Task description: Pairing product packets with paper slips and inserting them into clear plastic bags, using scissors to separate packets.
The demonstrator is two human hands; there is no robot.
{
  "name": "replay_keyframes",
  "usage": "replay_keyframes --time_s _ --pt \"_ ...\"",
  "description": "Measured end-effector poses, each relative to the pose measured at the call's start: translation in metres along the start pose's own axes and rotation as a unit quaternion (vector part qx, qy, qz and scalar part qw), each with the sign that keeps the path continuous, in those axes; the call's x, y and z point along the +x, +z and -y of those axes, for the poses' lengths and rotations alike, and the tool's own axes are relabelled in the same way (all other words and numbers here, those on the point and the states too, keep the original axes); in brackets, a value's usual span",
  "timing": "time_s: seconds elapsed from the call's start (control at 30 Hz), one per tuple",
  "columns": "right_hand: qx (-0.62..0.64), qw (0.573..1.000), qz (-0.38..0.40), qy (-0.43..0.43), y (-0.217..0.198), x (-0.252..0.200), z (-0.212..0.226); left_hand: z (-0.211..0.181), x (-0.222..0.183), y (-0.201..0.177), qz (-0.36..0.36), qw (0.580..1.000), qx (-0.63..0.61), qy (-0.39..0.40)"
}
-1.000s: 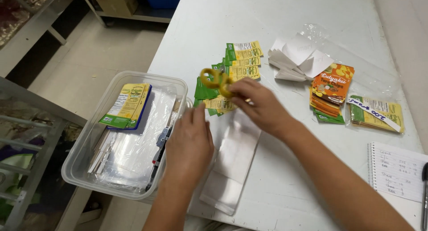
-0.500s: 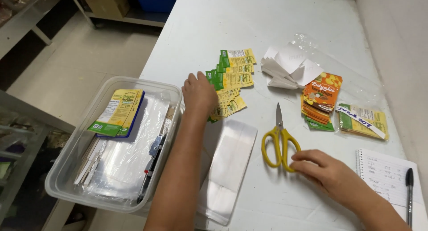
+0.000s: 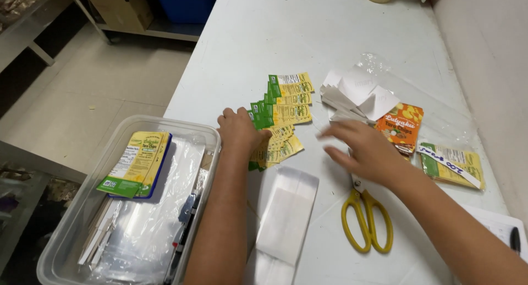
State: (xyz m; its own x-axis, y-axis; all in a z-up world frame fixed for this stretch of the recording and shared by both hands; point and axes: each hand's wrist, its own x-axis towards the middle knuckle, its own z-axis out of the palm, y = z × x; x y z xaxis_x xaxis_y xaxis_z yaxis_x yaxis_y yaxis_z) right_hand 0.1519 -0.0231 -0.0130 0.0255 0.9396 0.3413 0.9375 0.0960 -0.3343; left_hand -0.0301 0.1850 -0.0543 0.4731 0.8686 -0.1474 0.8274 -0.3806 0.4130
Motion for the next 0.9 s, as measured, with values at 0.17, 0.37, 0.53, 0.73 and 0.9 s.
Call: replay_keyframes --time_s 0.17,0.37,0.53,0.73,0.9 --pt "-0.014 0.988 0.113 0.101 0.061 0.108 -0.044 0.004 0.007 0.005 0.012 0.999 -0.041 -0.015" --pt "-0.062 0.965 0.133 0.216 0.12 0.171 -0.099 0.004 0.005 0.005 0.006 0.997 -0.072 -0.022" --pt "-0.091 0.956 0.146 0.238 0.135 0.168 -0.097 0.01 0.01 0.016 -0.016 0.994 -0.107 -0.015" --pt "-0.108 0.97 0.164 0.145 0.119 0.129 -0.033 0.014 0.01 0.027 -0.058 0.989 -0.136 -0.011" --pt "-0.026 0.969 0.211 0.128 0.072 0.108 0.035 0.014 -0.001 0.026 -0.068 0.977 -0.2 -0.02"
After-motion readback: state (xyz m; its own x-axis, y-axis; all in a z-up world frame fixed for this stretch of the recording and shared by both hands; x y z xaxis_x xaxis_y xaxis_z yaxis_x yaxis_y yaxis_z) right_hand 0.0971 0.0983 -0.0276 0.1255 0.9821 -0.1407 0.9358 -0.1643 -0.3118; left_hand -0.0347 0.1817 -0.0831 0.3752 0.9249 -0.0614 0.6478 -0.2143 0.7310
